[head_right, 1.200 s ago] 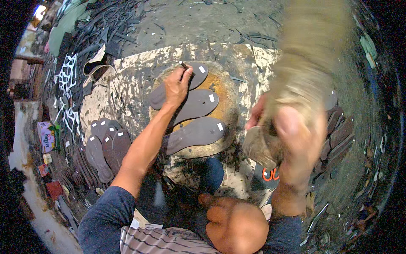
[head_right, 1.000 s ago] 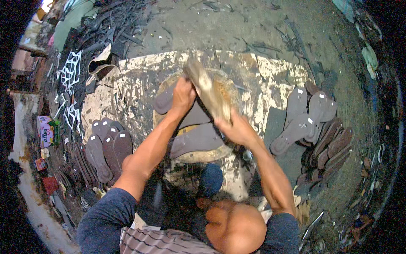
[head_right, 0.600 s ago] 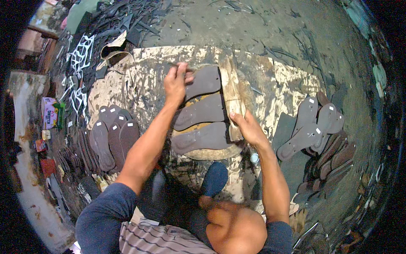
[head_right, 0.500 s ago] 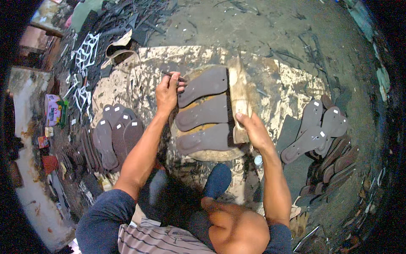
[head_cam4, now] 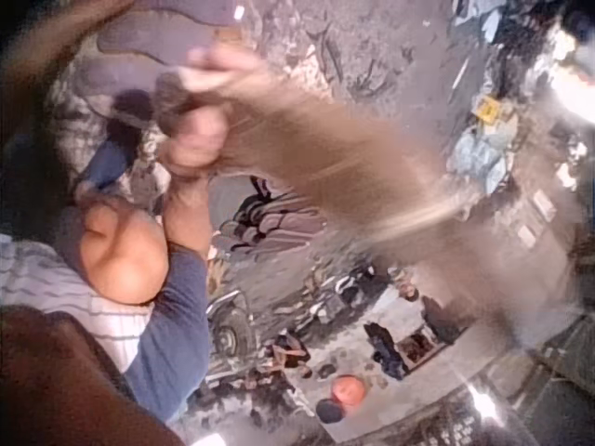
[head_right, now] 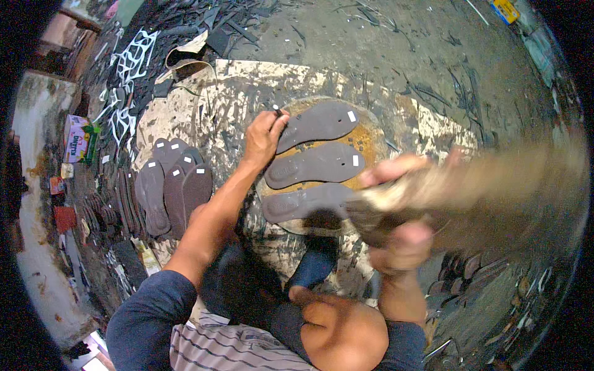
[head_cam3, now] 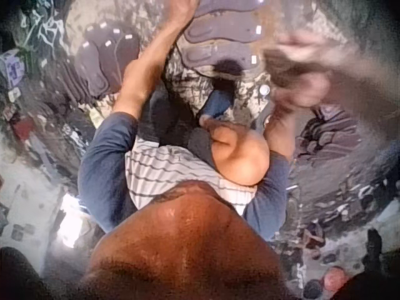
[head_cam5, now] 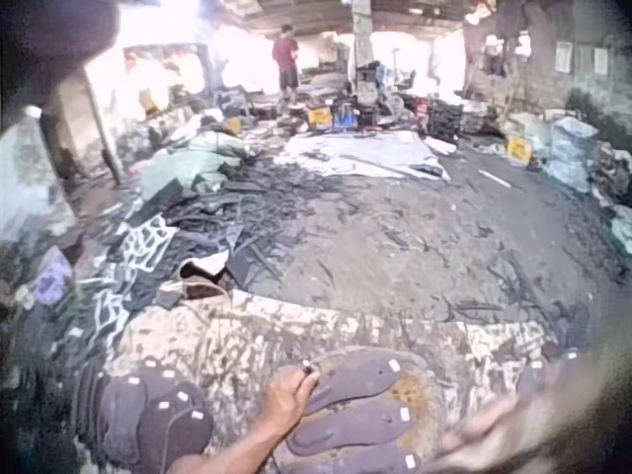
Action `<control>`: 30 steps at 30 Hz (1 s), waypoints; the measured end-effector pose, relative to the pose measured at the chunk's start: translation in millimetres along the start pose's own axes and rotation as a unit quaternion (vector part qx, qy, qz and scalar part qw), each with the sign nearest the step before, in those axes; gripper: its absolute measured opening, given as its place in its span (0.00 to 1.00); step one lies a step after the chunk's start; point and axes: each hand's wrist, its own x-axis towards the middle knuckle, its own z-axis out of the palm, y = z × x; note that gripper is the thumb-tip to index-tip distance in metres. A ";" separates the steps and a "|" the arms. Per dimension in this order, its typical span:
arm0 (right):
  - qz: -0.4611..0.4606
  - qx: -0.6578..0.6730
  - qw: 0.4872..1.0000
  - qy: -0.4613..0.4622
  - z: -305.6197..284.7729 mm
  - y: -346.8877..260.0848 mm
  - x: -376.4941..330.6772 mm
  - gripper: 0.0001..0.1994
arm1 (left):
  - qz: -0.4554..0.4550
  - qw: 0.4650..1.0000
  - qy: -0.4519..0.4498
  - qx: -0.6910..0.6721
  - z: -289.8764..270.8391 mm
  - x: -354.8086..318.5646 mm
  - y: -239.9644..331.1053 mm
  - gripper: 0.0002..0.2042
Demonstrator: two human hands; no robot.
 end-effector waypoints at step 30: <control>-0.077 -0.158 0.984 -0.009 18.2 21.7 -22.4 0.26 | 0.039 0.999 -0.015 -0.019 4.3 -27.3 13.3 0.07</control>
